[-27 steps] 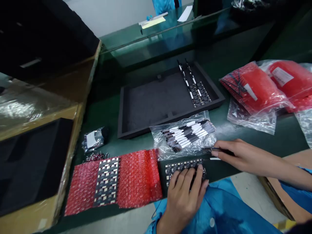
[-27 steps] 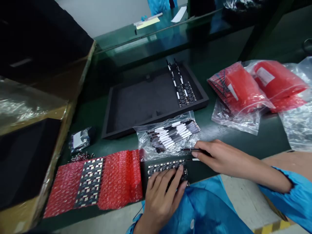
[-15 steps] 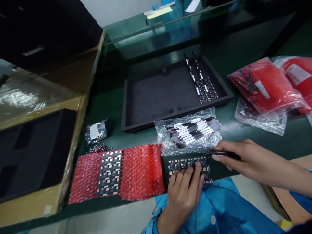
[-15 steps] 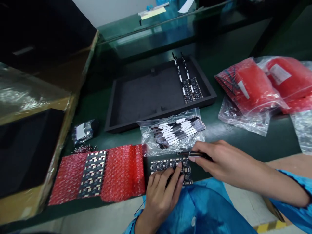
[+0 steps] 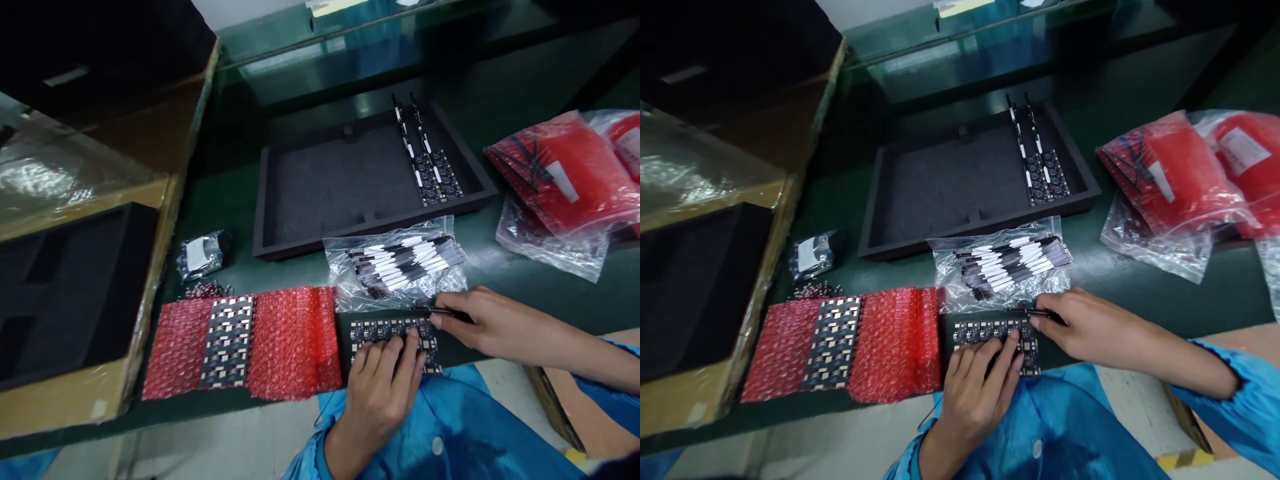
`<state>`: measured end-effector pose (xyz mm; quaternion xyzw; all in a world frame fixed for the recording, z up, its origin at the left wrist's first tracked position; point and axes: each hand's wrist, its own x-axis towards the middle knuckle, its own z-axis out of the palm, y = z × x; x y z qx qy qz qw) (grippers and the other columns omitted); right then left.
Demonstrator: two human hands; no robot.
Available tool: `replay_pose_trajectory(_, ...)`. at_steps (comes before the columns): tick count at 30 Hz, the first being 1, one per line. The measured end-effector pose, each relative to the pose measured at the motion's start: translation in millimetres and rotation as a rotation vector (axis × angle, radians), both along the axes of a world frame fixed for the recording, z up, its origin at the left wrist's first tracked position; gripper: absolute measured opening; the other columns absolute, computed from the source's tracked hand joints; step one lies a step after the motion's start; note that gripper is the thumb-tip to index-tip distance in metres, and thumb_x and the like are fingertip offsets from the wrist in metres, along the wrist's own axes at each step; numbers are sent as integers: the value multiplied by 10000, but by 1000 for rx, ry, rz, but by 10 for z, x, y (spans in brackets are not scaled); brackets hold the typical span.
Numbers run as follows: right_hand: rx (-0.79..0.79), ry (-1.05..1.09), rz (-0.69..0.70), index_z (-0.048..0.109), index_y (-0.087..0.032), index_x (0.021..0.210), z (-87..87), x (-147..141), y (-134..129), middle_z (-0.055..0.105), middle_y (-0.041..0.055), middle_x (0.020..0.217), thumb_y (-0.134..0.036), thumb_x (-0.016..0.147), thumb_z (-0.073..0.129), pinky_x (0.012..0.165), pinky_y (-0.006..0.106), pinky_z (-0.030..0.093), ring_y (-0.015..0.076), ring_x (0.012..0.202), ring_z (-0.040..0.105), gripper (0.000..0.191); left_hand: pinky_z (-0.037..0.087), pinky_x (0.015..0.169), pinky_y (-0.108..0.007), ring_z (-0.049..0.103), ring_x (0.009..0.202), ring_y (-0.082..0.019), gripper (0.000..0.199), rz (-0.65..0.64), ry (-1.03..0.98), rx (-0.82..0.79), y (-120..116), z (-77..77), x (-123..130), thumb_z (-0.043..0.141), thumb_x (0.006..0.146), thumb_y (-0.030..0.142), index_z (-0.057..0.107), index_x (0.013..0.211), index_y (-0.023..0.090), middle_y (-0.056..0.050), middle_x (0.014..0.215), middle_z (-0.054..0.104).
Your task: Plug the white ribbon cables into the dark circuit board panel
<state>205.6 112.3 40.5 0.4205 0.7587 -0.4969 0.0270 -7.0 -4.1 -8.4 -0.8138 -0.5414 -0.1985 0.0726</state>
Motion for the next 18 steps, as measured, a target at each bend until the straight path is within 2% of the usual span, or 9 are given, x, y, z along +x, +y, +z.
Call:
replay_pose_trajectory(8,-67,78,-51,607,-249,781,16,92,-53,595,-70,616,-454,1059,549,542,245,334,120,551,525,349,559,717,-311,666,800,-136,365,9,-99,-4,-9,24,-15,680,902,423,636,1224,259,44,1014,746)
replay_pose_trajectory(14,-154,156,-41,608,-248,801,75,92,-56,567,-90,619,-392,1031,631,545,251,324,117,558,485,272,540,694,-324,673,789,-133,333,15,-151,-7,87,51,27,670,920,377,617,1236,285,52,1014,743)
replay_pose_trajectory(18,-136,161,4,566,-250,820,83,91,-37,461,-99,621,-402,1038,618,547,268,293,126,576,419,271,545,686,-336,667,757,-128,266,-19,-160,-35,101,51,38,644,932,322,638,1198,307,55,994,736)
